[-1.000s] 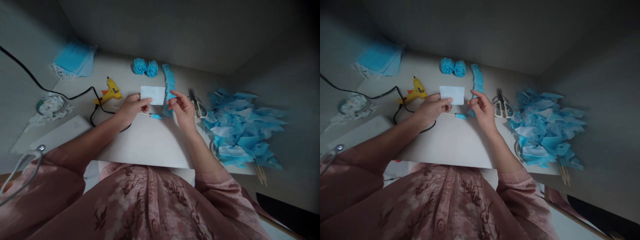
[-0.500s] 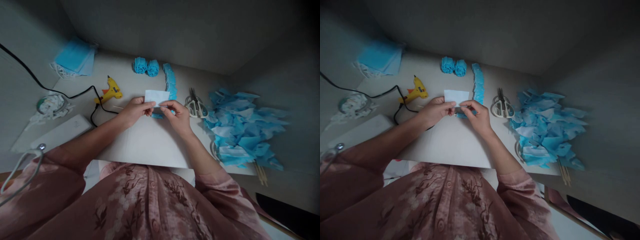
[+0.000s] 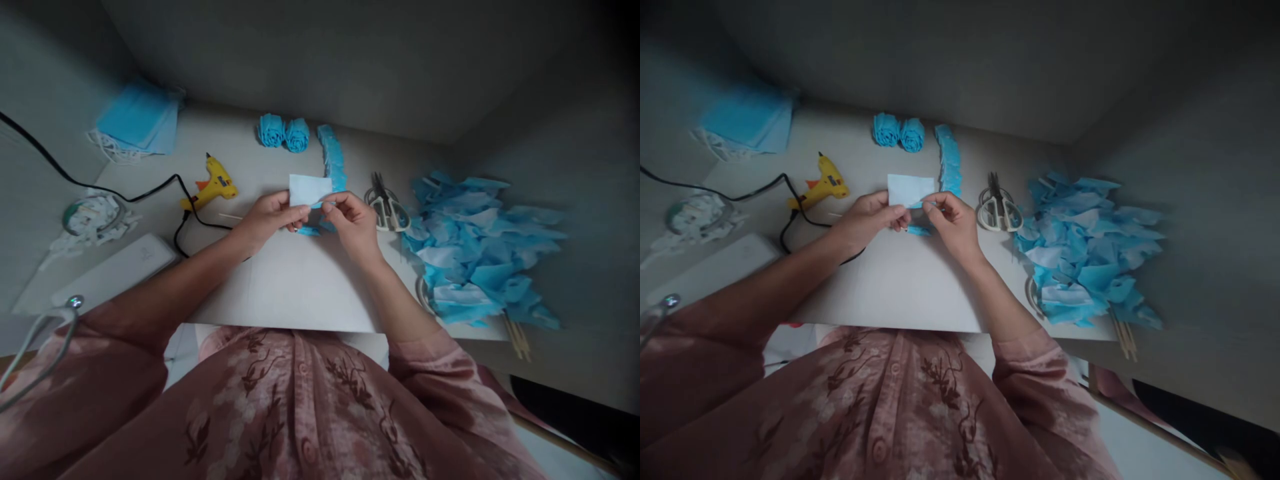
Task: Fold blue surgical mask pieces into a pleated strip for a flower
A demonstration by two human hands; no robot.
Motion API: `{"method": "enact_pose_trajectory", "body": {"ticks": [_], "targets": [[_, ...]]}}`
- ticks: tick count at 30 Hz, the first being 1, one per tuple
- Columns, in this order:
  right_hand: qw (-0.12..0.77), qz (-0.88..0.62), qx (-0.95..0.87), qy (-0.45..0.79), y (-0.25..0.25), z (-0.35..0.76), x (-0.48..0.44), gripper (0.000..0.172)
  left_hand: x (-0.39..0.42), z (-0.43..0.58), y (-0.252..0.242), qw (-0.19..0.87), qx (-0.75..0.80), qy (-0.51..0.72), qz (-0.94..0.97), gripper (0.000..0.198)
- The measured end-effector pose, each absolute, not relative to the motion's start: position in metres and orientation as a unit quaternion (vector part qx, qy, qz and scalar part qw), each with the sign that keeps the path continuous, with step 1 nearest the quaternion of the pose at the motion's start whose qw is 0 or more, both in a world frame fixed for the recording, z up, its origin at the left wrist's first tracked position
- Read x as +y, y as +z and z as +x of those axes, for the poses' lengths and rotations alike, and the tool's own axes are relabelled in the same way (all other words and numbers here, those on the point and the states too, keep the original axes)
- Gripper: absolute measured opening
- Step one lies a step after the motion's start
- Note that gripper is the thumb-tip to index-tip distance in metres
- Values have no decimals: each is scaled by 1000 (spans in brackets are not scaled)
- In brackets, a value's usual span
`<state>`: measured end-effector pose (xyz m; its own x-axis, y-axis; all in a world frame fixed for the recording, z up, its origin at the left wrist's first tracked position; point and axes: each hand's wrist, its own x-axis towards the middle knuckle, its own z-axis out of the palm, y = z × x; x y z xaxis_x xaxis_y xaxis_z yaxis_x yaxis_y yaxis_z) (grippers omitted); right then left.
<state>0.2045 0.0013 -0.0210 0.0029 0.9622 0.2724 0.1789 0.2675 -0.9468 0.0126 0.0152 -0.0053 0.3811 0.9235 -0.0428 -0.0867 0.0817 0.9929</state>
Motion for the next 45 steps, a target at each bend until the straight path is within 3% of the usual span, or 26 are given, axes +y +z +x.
{"method": "enact_pose_trajectory", "body": {"ticks": [9,14,17,26,28,32,36,40,45], "targets": [[525,-460,-594,401,-22,203,0,29,16,14,-9,605,409,439,524,20],[521,-445,-589,429,-29,204,6,64,15,14,-9,605,416,438,519,19],[509,-433,-594,447,-33,205,10,73,14,15,-6,602,419,431,526,19],[508,-408,-568,503,-26,202,5,47,21,9,-3,557,442,434,553,15],[521,-413,-557,498,-25,200,4,47,22,7,-1,591,421,451,521,10],[543,-428,-538,483,-25,199,5,51,17,11,8,673,402,445,434,20],[543,-430,-545,473,-26,198,5,50,6,23,8,742,403,417,337,12],[549,-426,-548,465,-24,196,4,51,-1,34,-1,772,403,432,236,11],[541,-418,-547,483,-23,194,1,47,-3,41,-3,782,373,436,244,13]]}}
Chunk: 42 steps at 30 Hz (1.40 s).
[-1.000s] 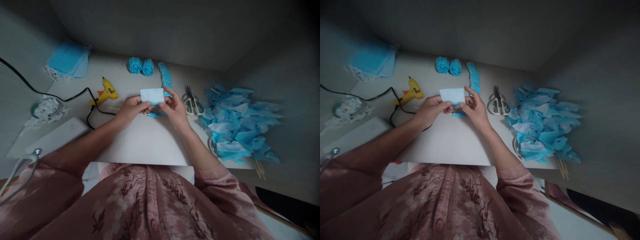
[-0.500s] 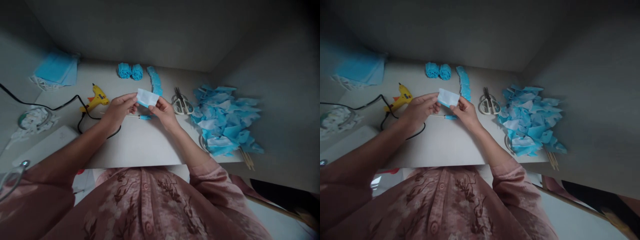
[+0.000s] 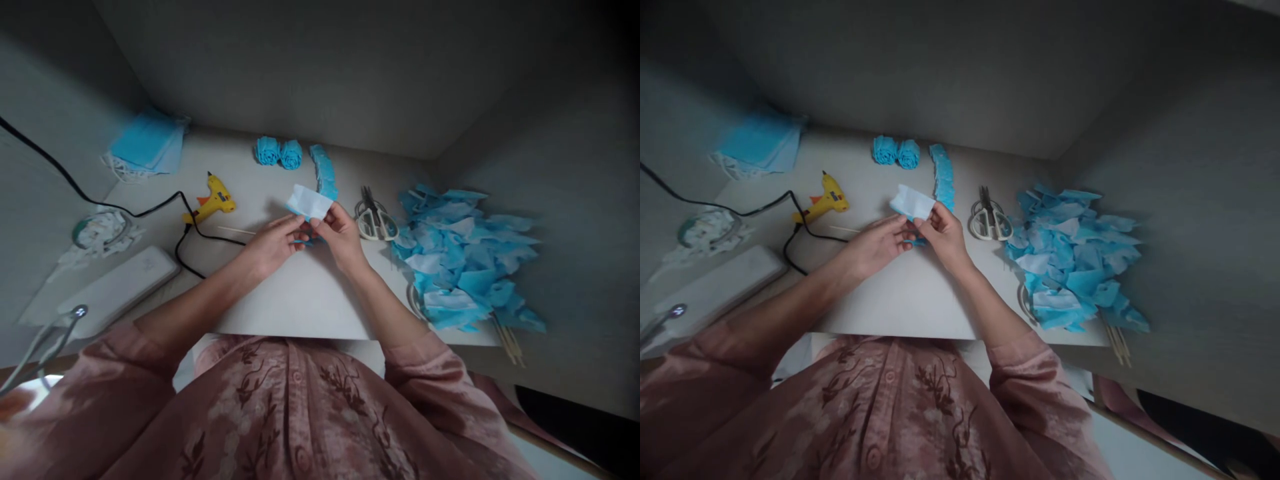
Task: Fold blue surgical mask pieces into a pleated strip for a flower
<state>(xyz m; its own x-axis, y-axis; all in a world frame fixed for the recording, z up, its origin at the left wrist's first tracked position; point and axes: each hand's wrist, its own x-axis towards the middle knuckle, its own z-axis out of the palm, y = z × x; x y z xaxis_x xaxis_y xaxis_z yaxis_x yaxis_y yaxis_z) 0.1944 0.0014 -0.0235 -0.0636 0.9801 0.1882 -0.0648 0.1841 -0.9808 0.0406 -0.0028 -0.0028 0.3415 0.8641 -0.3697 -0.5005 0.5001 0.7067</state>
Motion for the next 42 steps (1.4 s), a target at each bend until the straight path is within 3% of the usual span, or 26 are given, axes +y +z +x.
{"method": "enact_pose_trajectory", "body": {"ticks": [7,9,12,14,16,19,21,23,28,31,35,38,42], "targets": [[519,-418,-598,445,-23,204,6,42,3,29,1,708,381,500,323,24],[517,-444,-643,349,-9,224,11,40,1,21,1,673,405,473,401,23],[490,-534,-670,161,23,263,16,32,-5,12,-5,629,422,339,558,27],[383,-621,-681,60,41,286,17,32,-11,12,-11,612,398,249,637,23],[206,-702,-682,-13,50,300,18,34,-18,15,-15,552,390,197,710,17],[-31,-734,-677,-43,48,304,16,36,-27,21,-12,351,417,129,828,56],[-104,-727,-678,-32,42,301,16,39,-29,21,-3,227,413,118,874,60],[-123,-729,-673,-25,36,297,17,43,-26,20,8,159,396,159,890,53],[-122,-736,-665,-34,25,291,22,44,3,35,24,127,337,219,907,37],[-120,-738,-663,-31,27,290,28,44,30,65,20,147,312,194,918,34],[-56,-761,-646,10,45,305,38,58,60,110,10,157,287,142,934,34],[70,-762,-641,56,60,322,37,59,72,136,5,148,298,159,929,36],[371,-668,-580,283,70,332,10,54,80,155,-3,164,309,170,921,42]]}}
